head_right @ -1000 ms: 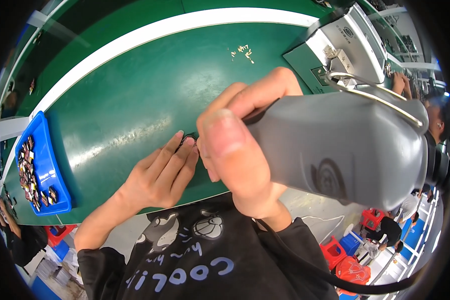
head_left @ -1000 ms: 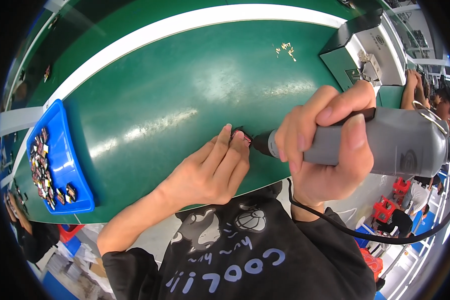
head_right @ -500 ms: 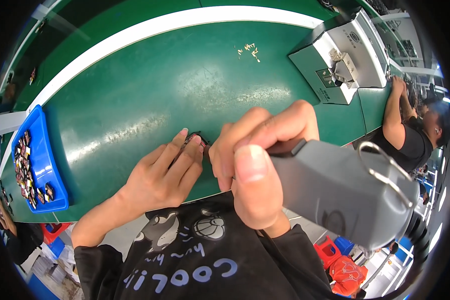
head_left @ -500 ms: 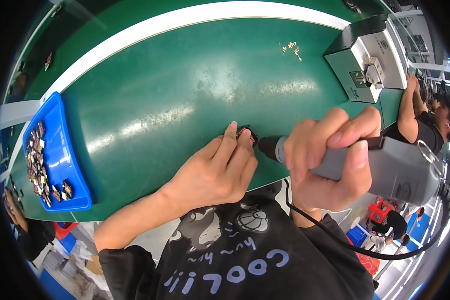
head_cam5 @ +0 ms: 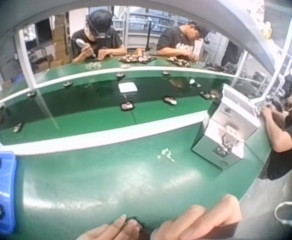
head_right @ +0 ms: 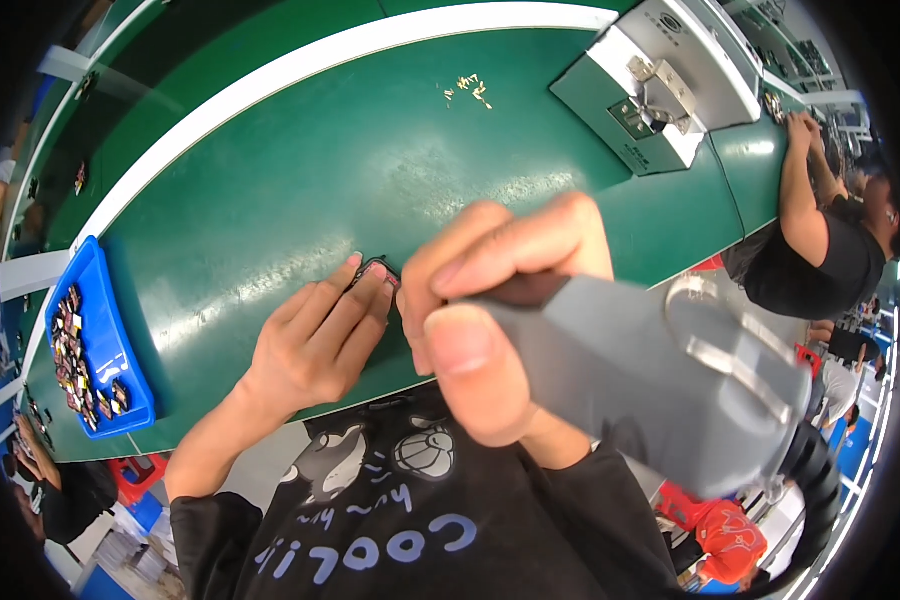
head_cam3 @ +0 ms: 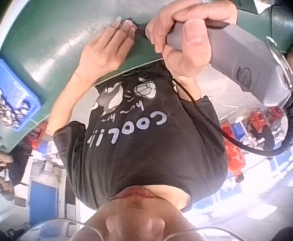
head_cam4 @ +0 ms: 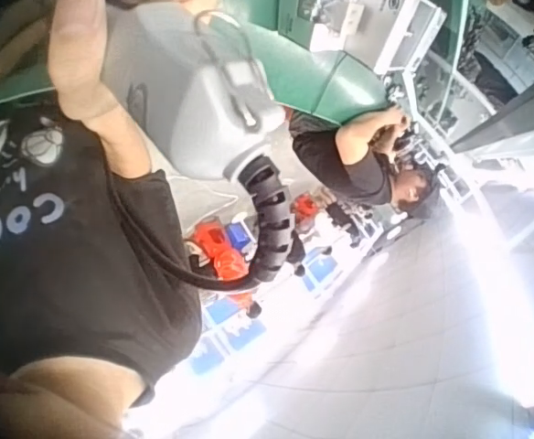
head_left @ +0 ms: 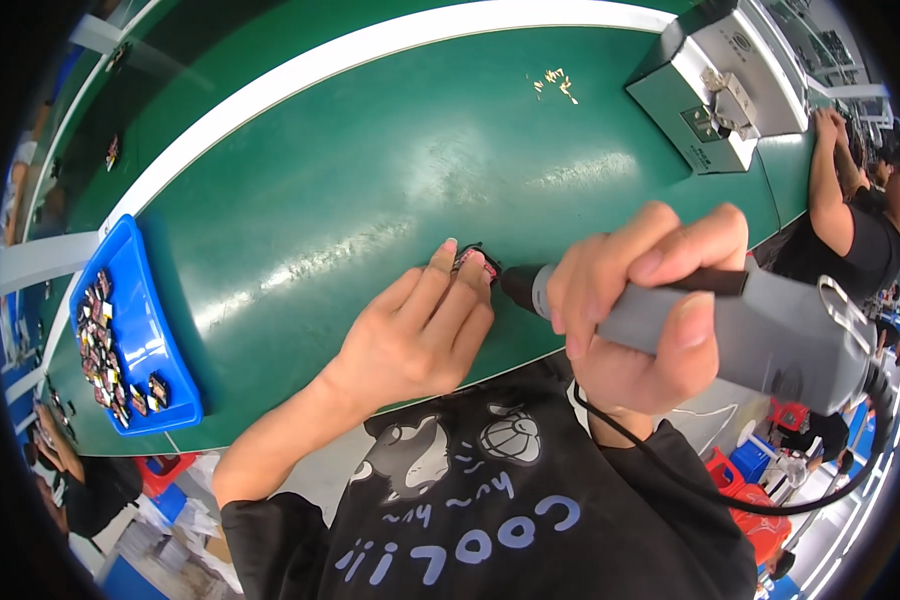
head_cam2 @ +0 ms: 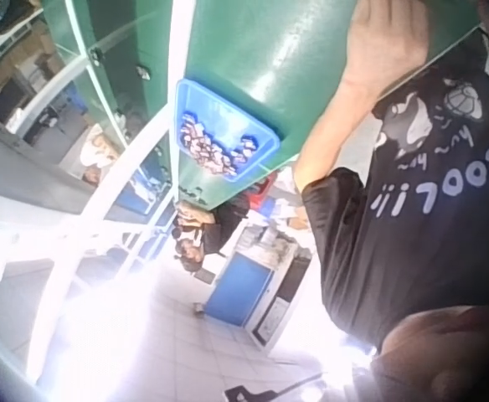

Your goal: Assembling small electronic components using an electric screwdriver on a factory production line.

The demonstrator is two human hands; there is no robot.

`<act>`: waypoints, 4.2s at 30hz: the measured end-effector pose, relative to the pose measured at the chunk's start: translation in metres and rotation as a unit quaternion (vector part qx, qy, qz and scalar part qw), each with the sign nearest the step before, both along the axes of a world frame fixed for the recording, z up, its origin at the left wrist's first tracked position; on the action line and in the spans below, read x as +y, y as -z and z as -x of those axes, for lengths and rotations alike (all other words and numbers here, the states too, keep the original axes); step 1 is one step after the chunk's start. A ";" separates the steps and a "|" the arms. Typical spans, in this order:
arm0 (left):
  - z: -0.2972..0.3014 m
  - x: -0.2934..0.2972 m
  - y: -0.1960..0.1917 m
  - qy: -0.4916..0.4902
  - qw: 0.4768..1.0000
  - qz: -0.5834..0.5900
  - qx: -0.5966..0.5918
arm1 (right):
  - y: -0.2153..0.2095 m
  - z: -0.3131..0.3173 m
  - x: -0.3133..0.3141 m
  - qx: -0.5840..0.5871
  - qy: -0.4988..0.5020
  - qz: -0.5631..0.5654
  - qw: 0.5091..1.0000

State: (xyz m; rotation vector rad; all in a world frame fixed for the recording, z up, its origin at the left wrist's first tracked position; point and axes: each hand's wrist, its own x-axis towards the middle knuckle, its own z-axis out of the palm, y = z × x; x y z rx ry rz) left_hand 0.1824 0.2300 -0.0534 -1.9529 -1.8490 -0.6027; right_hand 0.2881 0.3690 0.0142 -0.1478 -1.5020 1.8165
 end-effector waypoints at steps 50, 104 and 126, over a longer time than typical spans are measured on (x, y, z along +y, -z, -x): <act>-0.010 -0.005 -0.006 -0.065 0.993 -0.013 -0.099 | -0.018 0.045 0.027 -0.094 -0.170 -0.135 0.972; -0.016 0.004 -0.005 -0.078 0.994 0.018 -0.069 | 0.002 -0.004 0.039 0.109 -0.112 0.005 0.988; -0.019 0.003 0.000 -0.087 0.993 0.016 -0.077 | 0.001 0.014 0.031 0.100 -0.109 0.028 0.989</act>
